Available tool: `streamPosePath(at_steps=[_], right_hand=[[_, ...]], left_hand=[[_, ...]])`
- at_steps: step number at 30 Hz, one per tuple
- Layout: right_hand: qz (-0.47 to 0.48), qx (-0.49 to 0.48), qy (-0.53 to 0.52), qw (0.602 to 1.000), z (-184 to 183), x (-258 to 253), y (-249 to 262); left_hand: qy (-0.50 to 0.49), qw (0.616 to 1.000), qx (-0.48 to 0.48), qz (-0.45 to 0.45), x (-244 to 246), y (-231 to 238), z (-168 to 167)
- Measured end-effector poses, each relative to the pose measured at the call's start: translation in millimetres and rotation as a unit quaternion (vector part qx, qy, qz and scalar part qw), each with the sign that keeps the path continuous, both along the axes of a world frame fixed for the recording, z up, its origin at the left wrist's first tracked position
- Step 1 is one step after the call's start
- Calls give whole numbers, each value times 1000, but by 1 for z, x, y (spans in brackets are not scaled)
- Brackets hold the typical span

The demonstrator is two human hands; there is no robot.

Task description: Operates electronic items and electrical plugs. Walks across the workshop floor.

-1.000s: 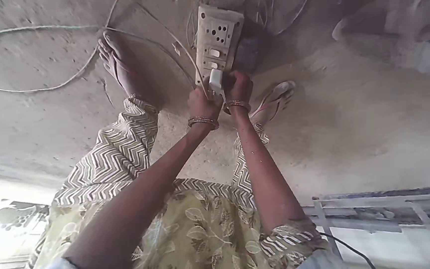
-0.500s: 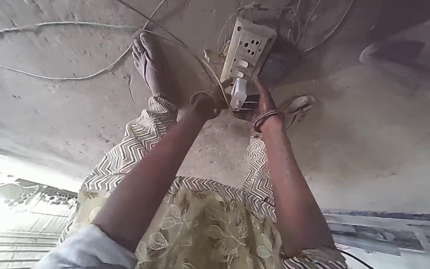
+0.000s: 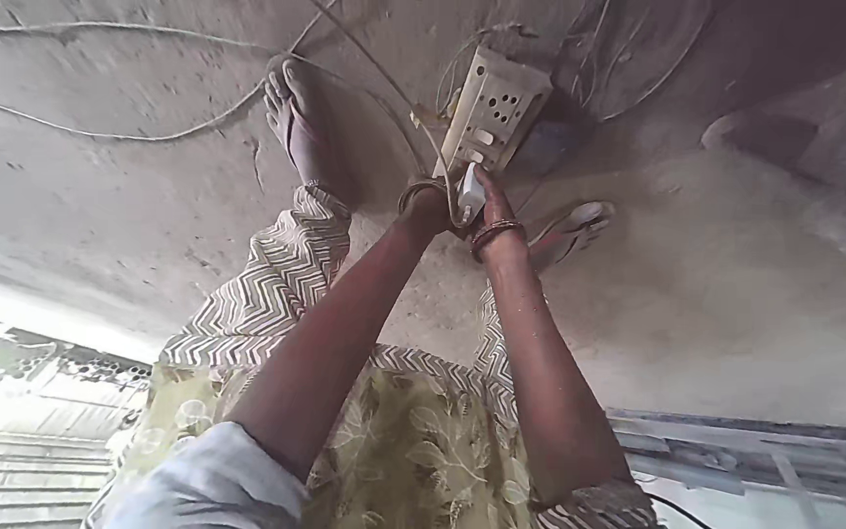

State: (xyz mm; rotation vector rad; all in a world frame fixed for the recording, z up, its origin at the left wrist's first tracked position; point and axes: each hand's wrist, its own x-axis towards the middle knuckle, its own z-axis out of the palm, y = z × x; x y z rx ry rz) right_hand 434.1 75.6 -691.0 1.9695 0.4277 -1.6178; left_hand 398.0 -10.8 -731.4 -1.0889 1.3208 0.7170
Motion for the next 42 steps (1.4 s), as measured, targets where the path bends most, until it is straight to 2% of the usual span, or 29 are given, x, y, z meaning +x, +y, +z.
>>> streamPosePath(at_steps=[4,6,8,9,11,14,17,19,21,23,24,25,27,29,31,34,36,38,40,42], right_hand=[[33,31,-31,999,8,-6,-3],[68,31,-63,995,27,-6,-3],[69,23,-85,994,51,1,-1],[70,12,-82,994,63,5,-2],[64,-38,-70,995,77,18,-7],[100,-42,-98,989,50,53,-34],[173,-32,-101,979,4,70,-43],[193,-18,-101,976,-16,72,-46],[207,-10,-91,974,-25,71,-48],[307,14,-60,950,-15,62,-40],[390,55,-33,918,-2,53,-30],[487,120,2,865,9,48,-23],[623,273,92,727,15,48,-9],[674,388,203,596,6,52,10],[701,423,305,487,-6,50,34],[786,300,376,387,-15,45,76],[810,271,425,302,-26,48,99],[802,286,467,238,-39,49,115],[804,287,488,181,-44,43,125],[811,298,481,150,-42,37,130]], left_hand=[[49,995,-30,-84,5,3,2],[45,988,-90,-120,-7,17,20],[25,982,-117,-147,-10,18,20],[22,981,-115,-155,-11,17,19],[43,987,-100,-116,-11,19,22],[20,995,-55,-82,-5,3,11],[-23,993,-14,-118,-21,-13,21],[-23,990,-32,-137,-25,-36,28],[-2,990,-43,-132,-26,-63,30],[0,991,-46,-123,-28,-81,33],[-1,991,-51,-122,-29,-86,34],[-3,990,-58,-126,-30,-89,36],[-7,989,-77,-127,-33,-88,44],[-16,987,-96,-132,-30,-90,55],[-27,985,-100,-139,-20,-104,62],[-25,980,-5,-199,0,-107,77],[25,974,90,-205,17,-93,85],[48,989,96,-105,20,-59,85],[44,997,39,49,16,-26,69],[43,988,13,149,14,-8,49]])
